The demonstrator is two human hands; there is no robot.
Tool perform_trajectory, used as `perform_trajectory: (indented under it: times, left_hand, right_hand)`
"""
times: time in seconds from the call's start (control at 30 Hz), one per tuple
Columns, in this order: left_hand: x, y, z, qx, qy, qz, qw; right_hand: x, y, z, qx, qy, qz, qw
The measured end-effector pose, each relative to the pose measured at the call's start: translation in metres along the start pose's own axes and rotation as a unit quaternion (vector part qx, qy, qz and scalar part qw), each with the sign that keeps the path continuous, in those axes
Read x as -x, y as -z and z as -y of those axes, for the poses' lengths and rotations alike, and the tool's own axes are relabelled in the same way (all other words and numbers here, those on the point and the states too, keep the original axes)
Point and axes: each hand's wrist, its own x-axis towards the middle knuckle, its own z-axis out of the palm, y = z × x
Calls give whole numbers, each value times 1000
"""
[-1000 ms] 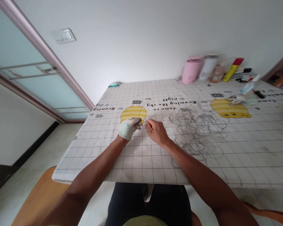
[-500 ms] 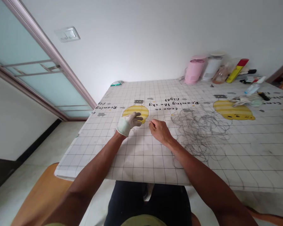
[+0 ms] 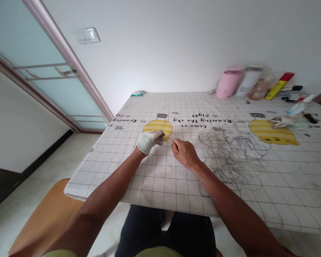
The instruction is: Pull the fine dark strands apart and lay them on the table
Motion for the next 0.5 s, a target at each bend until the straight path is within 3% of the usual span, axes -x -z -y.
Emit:
perform_trajectory:
  times: [0.1, 0.5]
  left_hand:
    - [1, 0, 1, -31, -31, 22, 999]
    - [-3, 0, 11, -84, -36, 16, 996]
  right_hand:
    - [1, 0, 0, 10, 10, 2, 1000]
    - [2, 2, 4, 30, 24, 1, 999]
